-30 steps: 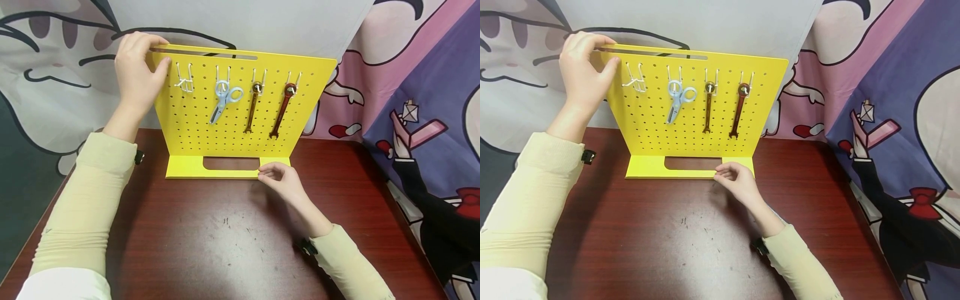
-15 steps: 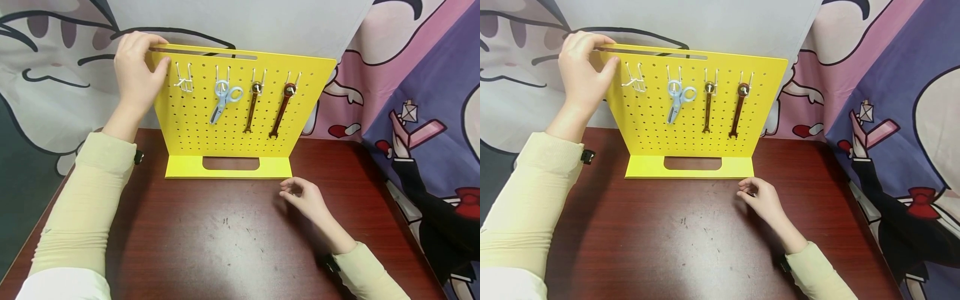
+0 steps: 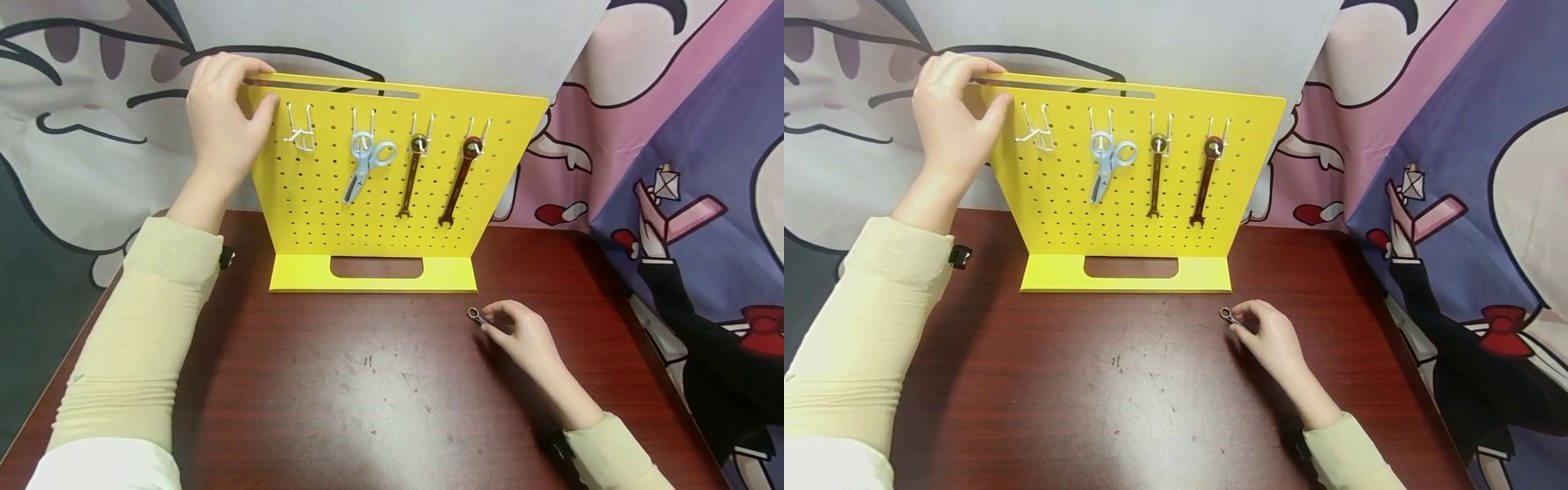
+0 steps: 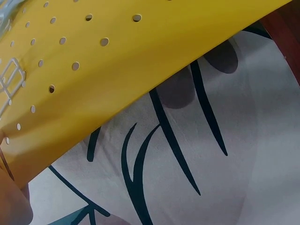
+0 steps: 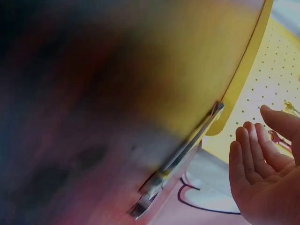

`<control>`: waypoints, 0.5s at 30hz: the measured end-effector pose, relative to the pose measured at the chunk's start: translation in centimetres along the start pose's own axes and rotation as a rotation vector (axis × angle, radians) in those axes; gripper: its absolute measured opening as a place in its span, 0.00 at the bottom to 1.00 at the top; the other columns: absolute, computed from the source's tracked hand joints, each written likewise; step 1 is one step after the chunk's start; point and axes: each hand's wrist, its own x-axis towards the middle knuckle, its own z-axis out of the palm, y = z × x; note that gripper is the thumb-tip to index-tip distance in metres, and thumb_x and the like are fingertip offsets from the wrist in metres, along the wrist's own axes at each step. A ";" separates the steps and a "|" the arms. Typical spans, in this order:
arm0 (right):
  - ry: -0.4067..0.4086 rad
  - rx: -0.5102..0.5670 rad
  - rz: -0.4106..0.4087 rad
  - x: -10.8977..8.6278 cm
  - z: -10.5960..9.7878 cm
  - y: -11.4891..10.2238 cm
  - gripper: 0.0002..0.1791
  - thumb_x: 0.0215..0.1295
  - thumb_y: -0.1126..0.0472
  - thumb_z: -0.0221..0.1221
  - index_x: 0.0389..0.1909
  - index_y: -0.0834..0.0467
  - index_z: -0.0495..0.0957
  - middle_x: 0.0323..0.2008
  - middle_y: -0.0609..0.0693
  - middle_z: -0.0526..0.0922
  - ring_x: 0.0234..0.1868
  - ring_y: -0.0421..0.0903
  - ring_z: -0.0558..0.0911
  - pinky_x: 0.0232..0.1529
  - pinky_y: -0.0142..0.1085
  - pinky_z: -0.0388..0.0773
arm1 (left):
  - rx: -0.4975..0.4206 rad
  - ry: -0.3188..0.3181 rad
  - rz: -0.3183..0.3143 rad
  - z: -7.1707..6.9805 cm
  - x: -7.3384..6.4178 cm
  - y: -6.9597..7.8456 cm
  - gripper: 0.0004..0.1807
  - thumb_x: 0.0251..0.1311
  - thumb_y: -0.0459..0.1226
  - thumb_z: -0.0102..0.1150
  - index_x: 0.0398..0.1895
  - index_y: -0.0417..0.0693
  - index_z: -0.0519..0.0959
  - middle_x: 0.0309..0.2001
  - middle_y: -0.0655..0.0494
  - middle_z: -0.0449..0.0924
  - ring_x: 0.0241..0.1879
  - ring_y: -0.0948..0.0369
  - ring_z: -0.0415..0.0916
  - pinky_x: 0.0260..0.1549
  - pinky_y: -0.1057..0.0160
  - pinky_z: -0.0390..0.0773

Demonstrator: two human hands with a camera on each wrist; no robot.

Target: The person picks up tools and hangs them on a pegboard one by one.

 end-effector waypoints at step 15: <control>-0.069 -0.125 0.015 -0.8 -1.0 2.0 0.13 0.56 0.67 0.76 0.43 0.57 0.88 0.39 0.51 0.90 0.41 0.51 0.87 0.45 0.46 0.80 | -0.011 0.015 0.005 0.1 0.0 -0.1 0.15 0.71 0.37 0.64 0.57 0.43 0.86 0.57 0.48 0.87 0.63 0.51 0.76 0.70 0.62 0.66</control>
